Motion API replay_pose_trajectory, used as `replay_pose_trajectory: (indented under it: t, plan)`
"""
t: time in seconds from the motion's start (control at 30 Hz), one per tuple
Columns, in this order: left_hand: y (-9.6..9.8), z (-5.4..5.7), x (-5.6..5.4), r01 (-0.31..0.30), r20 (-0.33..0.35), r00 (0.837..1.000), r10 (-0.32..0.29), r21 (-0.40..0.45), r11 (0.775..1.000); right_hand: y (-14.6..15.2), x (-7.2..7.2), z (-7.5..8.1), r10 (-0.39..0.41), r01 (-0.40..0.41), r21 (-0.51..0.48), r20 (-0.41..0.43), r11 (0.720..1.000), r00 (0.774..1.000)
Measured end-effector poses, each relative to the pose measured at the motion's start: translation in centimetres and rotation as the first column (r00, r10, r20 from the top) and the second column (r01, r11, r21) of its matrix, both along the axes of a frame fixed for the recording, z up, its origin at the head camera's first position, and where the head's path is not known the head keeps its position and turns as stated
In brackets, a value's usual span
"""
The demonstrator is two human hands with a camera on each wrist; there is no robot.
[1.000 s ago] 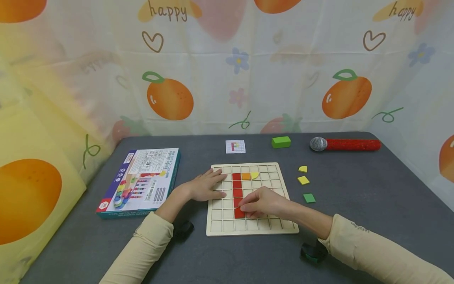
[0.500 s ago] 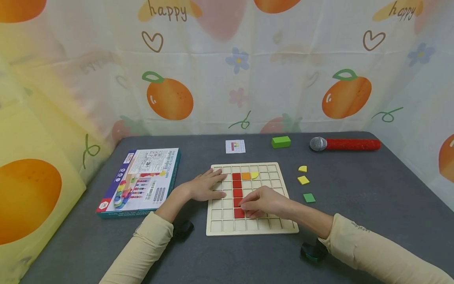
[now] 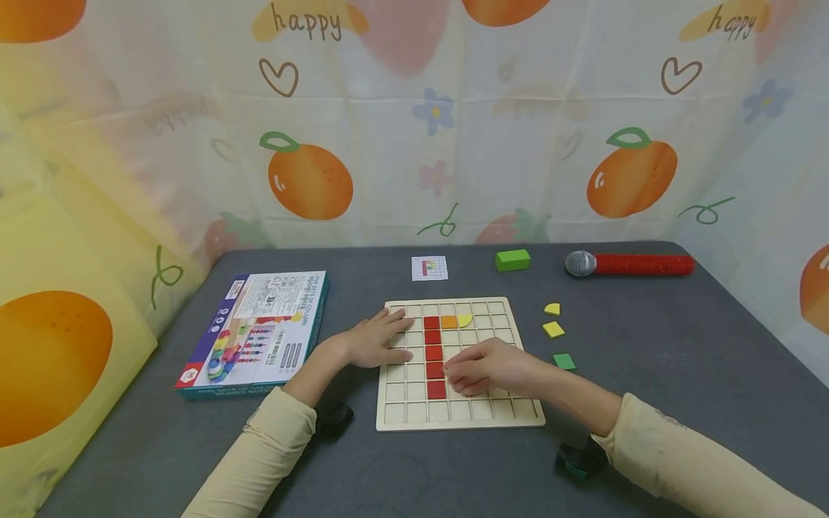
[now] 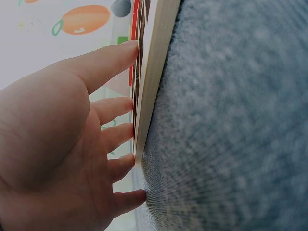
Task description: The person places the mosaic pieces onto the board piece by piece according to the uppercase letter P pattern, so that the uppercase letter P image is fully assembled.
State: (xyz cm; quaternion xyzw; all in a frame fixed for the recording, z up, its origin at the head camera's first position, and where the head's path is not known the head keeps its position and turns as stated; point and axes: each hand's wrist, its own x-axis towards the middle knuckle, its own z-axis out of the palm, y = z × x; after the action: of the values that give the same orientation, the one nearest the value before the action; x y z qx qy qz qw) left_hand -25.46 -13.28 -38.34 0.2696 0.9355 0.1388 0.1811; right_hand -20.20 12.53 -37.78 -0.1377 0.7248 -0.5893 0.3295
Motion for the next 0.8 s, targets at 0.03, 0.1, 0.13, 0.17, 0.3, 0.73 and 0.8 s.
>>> replay_pose_trajectory:
  t: [0.03,0.1,0.13,0.17,0.3,0.73,0.8]
  plan:
    - [0.0,0.0,0.0,0.000,0.001,1.000,0.000,-0.002,1.000,0.3,-0.1,-0.1,0.005,-0.005,-0.019,0.015,1.000,1.000]
    - [-0.1,0.0,0.0,0.002,0.002,1.000,-0.002,-0.002,1.000,1.0,-0.4,-0.2,0.004,-0.002,-0.051,0.047,0.999,0.999]
    - [-0.1,0.0,0.0,0.004,0.002,1.000,-0.004,0.000,1.000,1.3,-0.6,-0.2,0.000,0.004,-0.068,0.065,0.998,0.998]
    - [-0.1,0.0,0.1,0.005,0.004,1.000,-0.005,-0.001,1.000,1.7,-0.8,-0.2,-0.007,0.014,-0.080,0.082,0.997,0.997]
    - [-0.1,0.0,0.1,0.009,0.005,1.000,-0.009,0.006,1.000,3.2,-1.6,0.0,-0.045,0.062,-0.133,0.132,0.989,0.990]
    - [-0.1,-0.1,0.0,0.013,0.005,1.000,-0.013,0.014,1.000,7.7,-3.1,0.8,-0.156,0.173,-0.154,0.119,0.973,0.981]
    - [-0.2,0.0,0.0,0.015,0.005,1.000,-0.015,0.014,1.000,8.4,-3.3,0.8,-0.161,0.175,-0.145,0.102,0.974,0.982]
